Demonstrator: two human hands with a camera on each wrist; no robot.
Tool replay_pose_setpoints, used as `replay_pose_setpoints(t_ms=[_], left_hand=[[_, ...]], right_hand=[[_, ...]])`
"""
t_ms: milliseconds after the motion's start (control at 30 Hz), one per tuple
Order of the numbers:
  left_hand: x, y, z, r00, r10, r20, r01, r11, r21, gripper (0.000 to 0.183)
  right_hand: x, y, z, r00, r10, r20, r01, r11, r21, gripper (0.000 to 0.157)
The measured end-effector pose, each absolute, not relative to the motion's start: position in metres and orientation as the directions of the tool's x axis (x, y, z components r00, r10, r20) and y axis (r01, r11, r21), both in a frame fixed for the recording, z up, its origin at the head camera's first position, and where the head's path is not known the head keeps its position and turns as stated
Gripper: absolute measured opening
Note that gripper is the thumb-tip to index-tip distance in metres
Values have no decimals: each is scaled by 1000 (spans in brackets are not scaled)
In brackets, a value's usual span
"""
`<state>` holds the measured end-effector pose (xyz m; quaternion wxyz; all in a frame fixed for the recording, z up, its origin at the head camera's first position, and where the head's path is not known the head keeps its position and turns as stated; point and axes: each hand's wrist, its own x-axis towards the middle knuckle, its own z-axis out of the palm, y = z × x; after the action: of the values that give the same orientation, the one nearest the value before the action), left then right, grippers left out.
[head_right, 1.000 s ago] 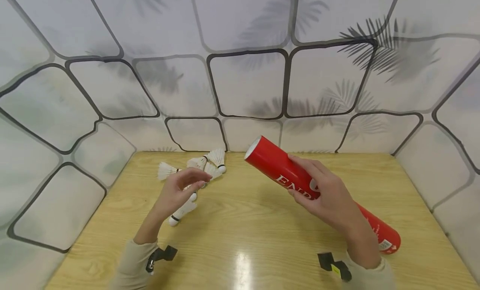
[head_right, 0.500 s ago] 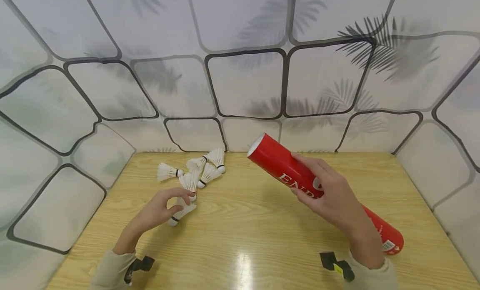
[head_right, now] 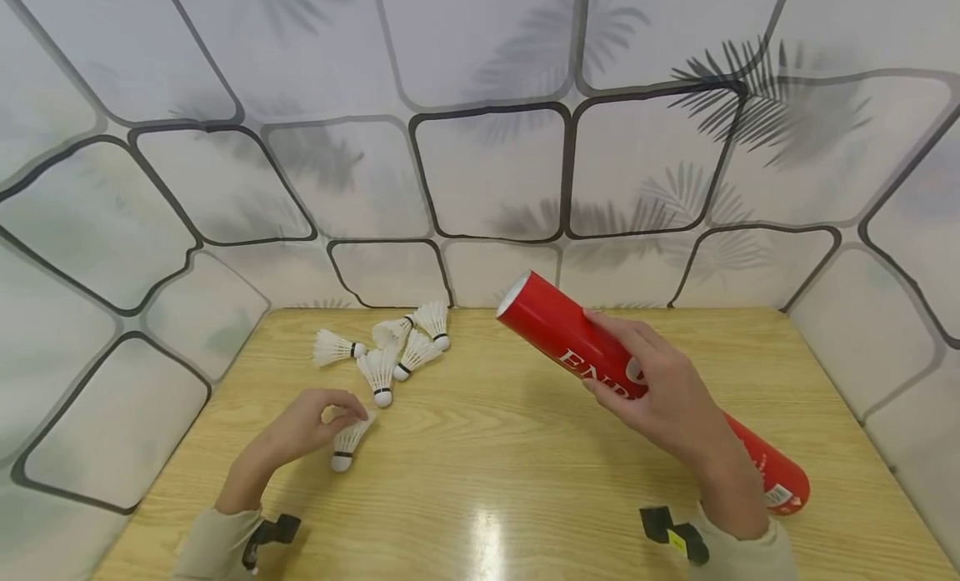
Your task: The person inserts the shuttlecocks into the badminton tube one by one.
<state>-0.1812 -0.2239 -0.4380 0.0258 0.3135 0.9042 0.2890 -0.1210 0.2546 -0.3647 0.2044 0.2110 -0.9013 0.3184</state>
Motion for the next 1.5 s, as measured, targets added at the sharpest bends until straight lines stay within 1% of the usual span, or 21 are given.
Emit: replay_pose_setpoints(t_ms=[133, 300, 467, 667, 1000, 1267, 1500], left_hand=[[-182, -223, -438, -805, 574, 149, 541, 609, 579, 15], [-184, -216, -435, -794, 577, 189, 549, 550, 630, 18], [-186, -207, -427, -801, 561, 212, 540, 521, 661, 15], [-188, -193, -419, -815, 510, 277, 538, 485, 690, 14], [-196, -170, -401, -804, 422, 419, 580, 405, 707, 14], [-201, -152, -384, -781, 336, 527, 621, 320, 716, 16], [-204, -135, -373, -750, 264, 607, 659, 209, 723, 14]], right_hand=[[-121, 254, -365, -829, -254, 498, -511, 704, -493, 92], [-121, 254, -366, -829, -251, 500, -511, 704, -493, 92], [-121, 254, -366, -827, -257, 499, -516, 698, -496, 91], [-121, 253, -366, -826, -255, 503, -516, 700, -493, 90], [-122, 252, -367, -820, -260, 510, -523, 703, -483, 91], [-123, 250, -367, -817, -264, 512, -527, 700, -481, 92], [-123, 248, -368, -813, -278, 511, -542, 682, -491, 91]])
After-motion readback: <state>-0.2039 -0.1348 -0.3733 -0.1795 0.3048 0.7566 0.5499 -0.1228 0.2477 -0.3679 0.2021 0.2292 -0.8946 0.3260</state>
